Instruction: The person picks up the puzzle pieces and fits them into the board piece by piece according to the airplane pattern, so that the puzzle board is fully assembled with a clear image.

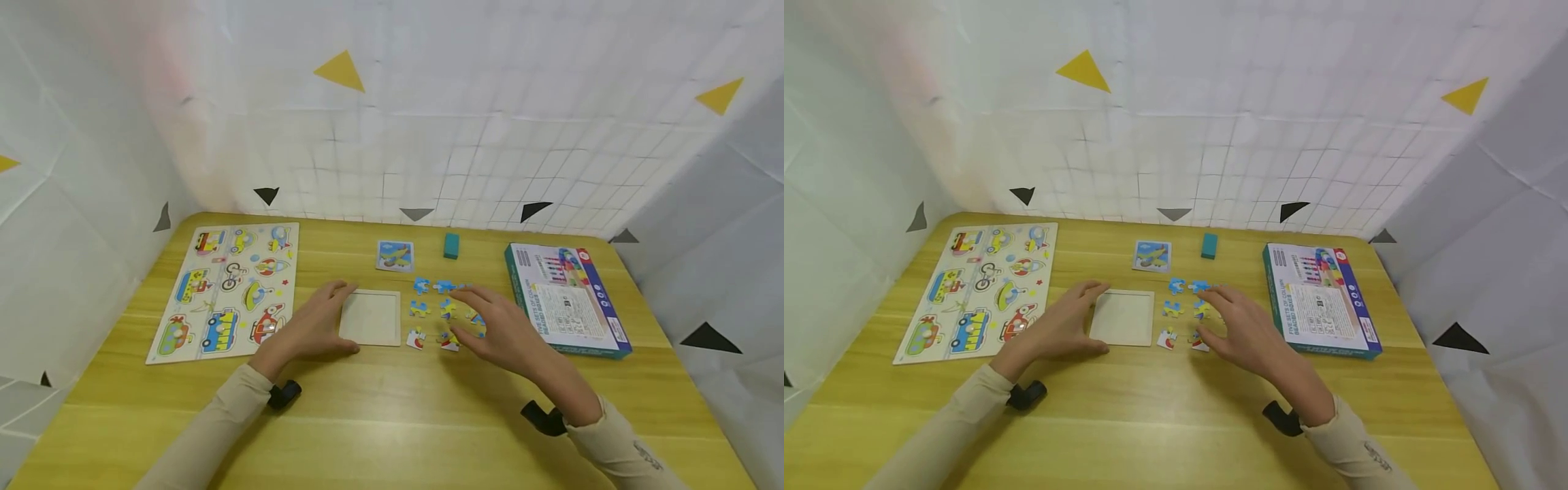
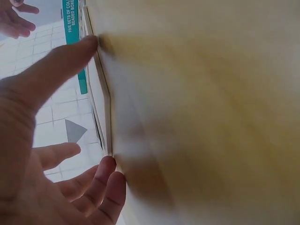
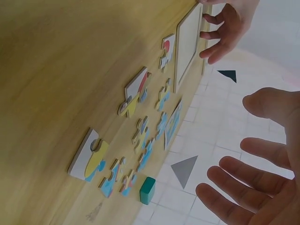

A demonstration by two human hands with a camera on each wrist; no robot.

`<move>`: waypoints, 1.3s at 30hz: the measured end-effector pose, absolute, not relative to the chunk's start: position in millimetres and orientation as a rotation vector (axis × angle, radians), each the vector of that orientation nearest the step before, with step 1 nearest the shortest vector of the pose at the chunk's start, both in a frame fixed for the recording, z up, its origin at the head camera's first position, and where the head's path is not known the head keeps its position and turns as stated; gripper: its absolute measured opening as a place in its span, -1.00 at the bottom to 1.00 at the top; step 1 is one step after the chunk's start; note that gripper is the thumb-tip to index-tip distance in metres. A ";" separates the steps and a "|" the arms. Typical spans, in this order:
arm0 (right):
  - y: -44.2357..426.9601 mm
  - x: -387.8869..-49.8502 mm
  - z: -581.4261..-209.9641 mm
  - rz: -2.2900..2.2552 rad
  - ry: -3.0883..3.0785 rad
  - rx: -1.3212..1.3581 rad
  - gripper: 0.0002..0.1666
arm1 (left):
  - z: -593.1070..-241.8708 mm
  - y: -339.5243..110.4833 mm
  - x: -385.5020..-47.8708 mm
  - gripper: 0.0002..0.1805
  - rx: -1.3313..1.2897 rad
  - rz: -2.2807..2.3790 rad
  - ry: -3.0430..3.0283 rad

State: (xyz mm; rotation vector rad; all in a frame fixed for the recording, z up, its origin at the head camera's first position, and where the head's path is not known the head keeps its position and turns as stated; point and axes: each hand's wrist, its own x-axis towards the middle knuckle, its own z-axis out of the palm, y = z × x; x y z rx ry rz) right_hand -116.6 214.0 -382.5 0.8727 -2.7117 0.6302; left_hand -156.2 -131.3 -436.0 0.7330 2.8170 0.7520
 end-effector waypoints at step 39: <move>192.4 -162.3 -389.0 0.601 -2.822 0.876 -0.47 | -434.1 -121.7 -187.0 0.21 0.619 0.865 2.654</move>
